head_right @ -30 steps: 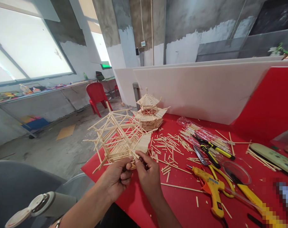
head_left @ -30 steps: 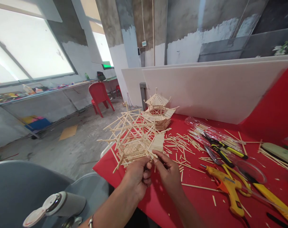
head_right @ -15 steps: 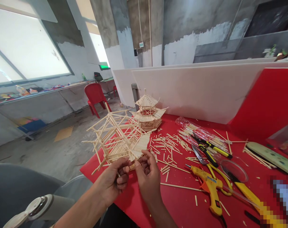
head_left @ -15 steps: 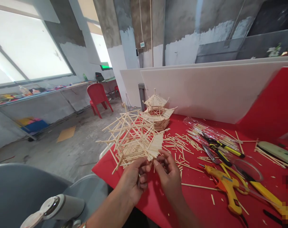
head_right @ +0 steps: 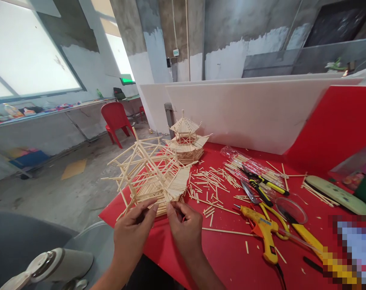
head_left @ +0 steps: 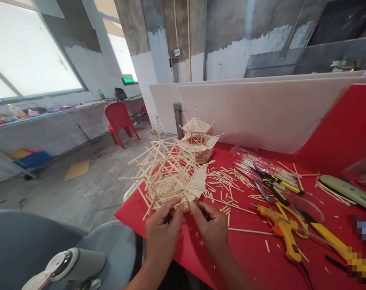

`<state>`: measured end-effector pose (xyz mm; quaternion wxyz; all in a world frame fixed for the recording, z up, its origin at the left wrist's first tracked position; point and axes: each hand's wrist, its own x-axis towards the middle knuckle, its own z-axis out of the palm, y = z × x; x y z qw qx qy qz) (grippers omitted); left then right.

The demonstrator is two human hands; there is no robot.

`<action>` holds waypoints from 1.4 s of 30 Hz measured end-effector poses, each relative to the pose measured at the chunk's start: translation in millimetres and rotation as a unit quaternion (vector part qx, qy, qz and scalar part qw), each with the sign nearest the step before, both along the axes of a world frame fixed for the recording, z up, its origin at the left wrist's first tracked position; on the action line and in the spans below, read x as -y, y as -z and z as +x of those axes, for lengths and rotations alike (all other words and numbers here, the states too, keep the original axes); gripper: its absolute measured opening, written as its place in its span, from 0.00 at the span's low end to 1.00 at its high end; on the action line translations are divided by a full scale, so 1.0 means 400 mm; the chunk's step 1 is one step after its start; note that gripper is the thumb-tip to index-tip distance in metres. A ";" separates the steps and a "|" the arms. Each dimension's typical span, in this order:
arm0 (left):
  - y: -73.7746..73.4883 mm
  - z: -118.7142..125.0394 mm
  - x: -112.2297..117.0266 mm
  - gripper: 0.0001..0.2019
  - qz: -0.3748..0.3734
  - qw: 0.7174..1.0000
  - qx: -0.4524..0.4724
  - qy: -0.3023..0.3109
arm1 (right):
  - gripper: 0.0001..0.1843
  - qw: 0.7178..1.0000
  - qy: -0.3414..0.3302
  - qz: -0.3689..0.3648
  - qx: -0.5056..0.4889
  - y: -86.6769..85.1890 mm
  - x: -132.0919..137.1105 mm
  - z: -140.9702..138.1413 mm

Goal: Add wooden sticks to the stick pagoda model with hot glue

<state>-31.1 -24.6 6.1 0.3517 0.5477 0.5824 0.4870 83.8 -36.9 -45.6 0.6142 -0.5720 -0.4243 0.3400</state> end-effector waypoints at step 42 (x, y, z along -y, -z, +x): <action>0.109 -0.075 -0.154 0.19 0.517 0.755 -0.357 0.188 | 0.18 0.996 0.044 0.054 0.056 -0.011 -0.019 -0.014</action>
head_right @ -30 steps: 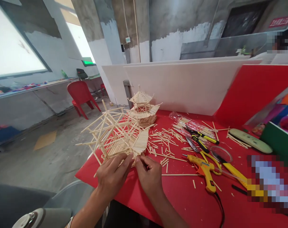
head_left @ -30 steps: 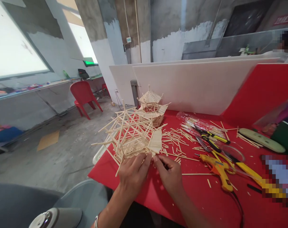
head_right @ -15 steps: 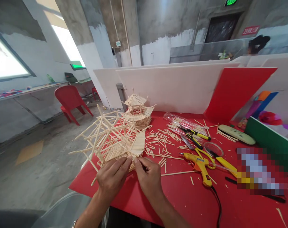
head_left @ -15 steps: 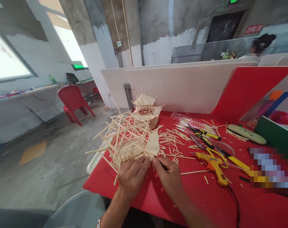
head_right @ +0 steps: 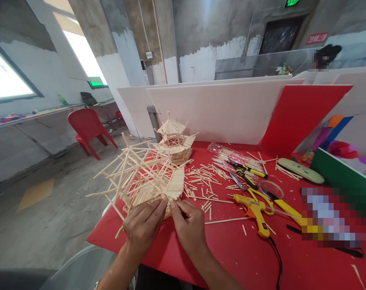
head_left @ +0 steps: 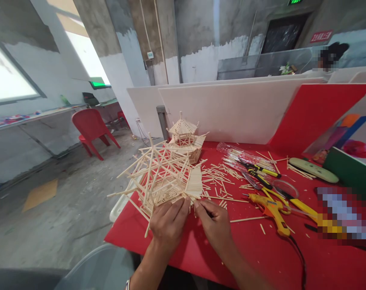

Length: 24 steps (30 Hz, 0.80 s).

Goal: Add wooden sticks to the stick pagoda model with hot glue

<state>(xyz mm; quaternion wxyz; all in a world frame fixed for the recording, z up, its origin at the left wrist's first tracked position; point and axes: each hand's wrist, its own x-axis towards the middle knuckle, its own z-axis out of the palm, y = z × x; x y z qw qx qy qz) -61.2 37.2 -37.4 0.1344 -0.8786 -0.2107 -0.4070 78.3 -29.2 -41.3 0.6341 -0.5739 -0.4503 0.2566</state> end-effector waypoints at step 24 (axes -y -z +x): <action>-0.012 0.004 -0.005 0.17 0.002 1.000 0.009 0.008 | 0.17 0.998 0.010 0.010 0.068 -0.006 0.004 0.010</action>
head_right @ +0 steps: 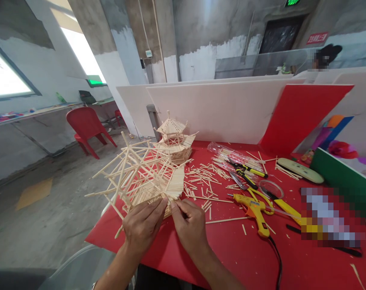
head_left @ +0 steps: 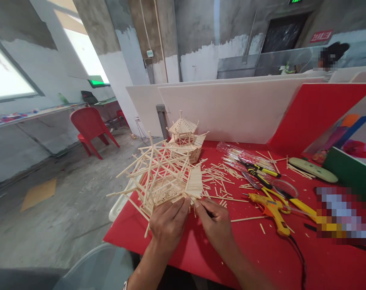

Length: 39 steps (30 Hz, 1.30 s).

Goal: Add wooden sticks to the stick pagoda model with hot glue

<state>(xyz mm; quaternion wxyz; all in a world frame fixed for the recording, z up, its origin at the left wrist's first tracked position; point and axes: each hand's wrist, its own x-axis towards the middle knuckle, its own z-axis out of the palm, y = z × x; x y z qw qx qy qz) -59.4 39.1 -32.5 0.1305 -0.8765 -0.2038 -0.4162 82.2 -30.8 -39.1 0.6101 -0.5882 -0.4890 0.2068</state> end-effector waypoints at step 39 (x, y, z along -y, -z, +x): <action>0.005 -0.002 0.000 0.17 -0.007 1.000 0.004 0.002 | 0.18 0.999 0.014 0.007 0.045 -0.015 0.002 0.006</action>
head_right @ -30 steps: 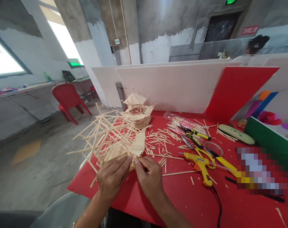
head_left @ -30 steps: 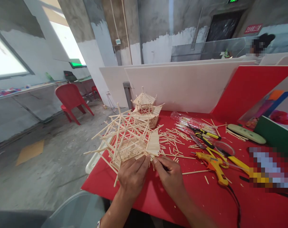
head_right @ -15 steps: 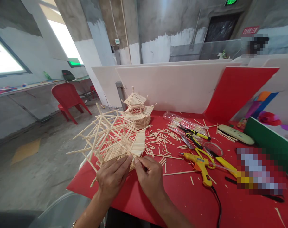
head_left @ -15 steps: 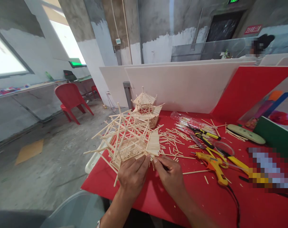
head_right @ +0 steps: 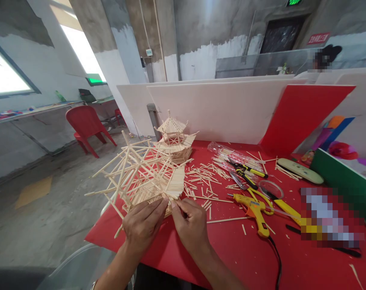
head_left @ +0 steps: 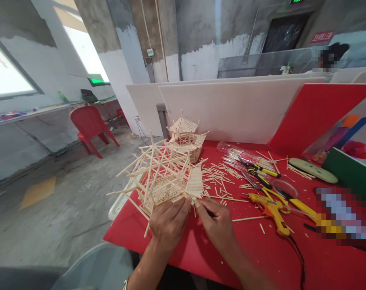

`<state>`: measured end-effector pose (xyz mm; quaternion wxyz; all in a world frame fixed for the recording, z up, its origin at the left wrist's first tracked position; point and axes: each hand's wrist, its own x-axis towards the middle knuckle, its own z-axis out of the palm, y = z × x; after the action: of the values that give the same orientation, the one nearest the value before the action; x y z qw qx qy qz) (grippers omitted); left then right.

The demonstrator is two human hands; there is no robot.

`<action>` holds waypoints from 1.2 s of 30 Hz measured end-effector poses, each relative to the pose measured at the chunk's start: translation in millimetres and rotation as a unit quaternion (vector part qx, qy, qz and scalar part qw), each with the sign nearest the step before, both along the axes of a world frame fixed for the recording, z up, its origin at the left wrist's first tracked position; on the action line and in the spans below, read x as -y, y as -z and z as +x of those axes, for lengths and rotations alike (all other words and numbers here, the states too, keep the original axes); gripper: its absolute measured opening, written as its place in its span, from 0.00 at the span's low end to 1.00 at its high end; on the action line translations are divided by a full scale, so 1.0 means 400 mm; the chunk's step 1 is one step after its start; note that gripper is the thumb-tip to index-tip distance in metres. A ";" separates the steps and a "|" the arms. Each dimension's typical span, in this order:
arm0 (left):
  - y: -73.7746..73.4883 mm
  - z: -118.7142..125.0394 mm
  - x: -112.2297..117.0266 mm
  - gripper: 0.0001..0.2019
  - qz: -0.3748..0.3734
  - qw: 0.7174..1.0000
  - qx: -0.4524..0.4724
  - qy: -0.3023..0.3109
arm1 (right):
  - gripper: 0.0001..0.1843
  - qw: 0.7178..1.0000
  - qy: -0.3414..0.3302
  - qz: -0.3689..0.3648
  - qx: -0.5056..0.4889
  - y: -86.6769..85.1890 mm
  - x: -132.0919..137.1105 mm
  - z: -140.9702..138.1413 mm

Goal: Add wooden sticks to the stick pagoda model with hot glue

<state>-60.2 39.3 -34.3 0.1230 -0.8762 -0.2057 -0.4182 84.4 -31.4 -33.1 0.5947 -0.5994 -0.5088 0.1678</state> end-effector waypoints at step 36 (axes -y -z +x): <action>-0.001 0.003 0.000 0.17 -0.009 1.000 0.003 0.006 | 0.16 1.000 -0.002 -0.006 -0.016 0.004 -0.001 0.000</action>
<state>-58.8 39.3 -33.9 0.1118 -0.8773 -0.2045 -0.4196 84.3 -31.2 -34.6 0.5987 -0.5995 -0.4990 0.1818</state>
